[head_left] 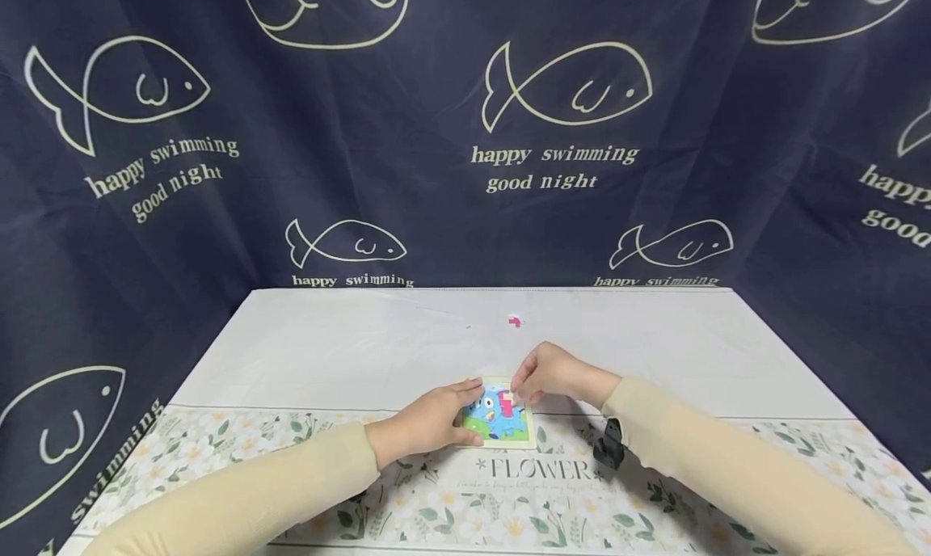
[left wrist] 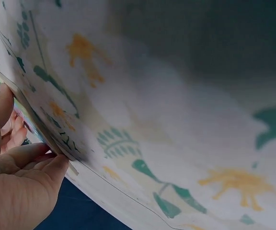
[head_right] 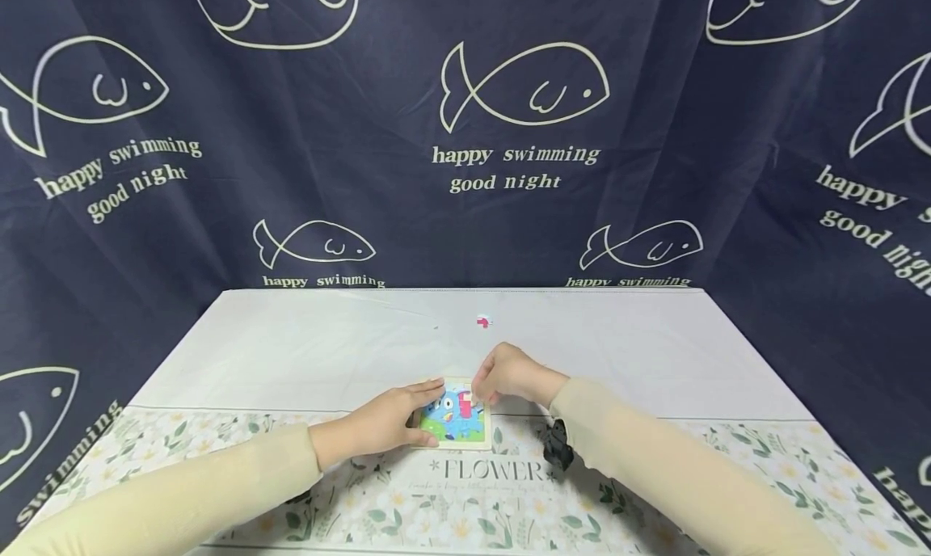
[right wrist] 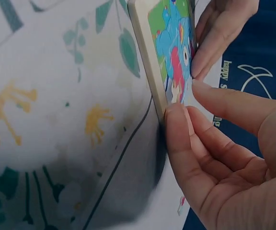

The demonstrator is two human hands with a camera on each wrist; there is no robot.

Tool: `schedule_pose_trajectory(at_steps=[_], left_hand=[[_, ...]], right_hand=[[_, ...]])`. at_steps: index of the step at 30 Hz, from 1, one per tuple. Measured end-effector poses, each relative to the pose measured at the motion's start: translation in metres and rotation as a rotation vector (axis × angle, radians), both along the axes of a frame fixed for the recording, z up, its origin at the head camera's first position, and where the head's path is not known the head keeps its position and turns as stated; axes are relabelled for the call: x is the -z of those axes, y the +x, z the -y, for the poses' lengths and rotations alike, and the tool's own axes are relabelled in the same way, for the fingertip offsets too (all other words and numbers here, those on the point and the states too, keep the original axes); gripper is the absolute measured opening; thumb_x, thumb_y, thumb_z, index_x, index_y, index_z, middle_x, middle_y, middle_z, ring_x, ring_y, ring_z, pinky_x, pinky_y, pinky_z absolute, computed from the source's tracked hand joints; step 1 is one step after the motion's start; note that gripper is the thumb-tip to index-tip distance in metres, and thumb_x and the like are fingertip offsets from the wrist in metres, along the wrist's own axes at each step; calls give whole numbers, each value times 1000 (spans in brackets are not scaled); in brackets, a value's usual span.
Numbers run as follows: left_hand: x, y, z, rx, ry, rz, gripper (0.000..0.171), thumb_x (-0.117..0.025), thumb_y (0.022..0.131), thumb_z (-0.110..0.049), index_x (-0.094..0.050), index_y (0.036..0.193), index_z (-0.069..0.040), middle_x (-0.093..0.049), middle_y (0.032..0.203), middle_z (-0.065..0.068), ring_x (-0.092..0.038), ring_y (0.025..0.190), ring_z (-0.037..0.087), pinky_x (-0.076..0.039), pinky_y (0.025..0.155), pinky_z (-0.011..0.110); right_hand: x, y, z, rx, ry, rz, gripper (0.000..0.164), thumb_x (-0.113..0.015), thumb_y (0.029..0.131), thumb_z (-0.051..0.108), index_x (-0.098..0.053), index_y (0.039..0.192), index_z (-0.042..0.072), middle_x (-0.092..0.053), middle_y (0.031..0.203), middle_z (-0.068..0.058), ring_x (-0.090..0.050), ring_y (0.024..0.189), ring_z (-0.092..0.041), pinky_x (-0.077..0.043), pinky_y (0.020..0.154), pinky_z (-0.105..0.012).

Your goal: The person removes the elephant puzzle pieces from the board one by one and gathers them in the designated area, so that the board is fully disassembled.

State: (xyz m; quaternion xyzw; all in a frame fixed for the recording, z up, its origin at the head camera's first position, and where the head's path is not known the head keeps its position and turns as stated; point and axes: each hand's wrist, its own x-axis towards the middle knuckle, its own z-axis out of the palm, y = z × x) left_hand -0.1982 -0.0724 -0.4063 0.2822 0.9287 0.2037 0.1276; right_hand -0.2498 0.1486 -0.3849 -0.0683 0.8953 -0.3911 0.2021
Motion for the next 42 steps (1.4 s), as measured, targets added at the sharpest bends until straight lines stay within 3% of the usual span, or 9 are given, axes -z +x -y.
schedule_pose_trajectory(at_steps=[17,26,42], left_hand=[[-3,3,-4,-10,17,16,74,-76,83,-34,-45,144,-4,-34,157,6,-31,145,23,-30,119,39],[-2,1,-3,12,-14,1,77,-77,82,-36,-45,144,-5,-36,156,6,-35,143,23,-32,118,38],[0,-1,-3,14,-14,-2,77,-77,82,-36,-45,144,-5,-36,156,4,-33,144,20,-30,119,36]], right_hand=[[3,10,5,26,90,-89,11,-81,72,2,-73,76,8,-68,67,0,-60,55,-12,-51,54,-23],[3,14,6,-27,125,-122,10,-81,71,2,-75,76,9,-67,64,1,-57,56,-10,-49,55,-21],[2,13,8,-59,107,-101,13,-81,69,-4,-73,73,5,-67,65,0,-55,56,-9,-49,52,-19]])
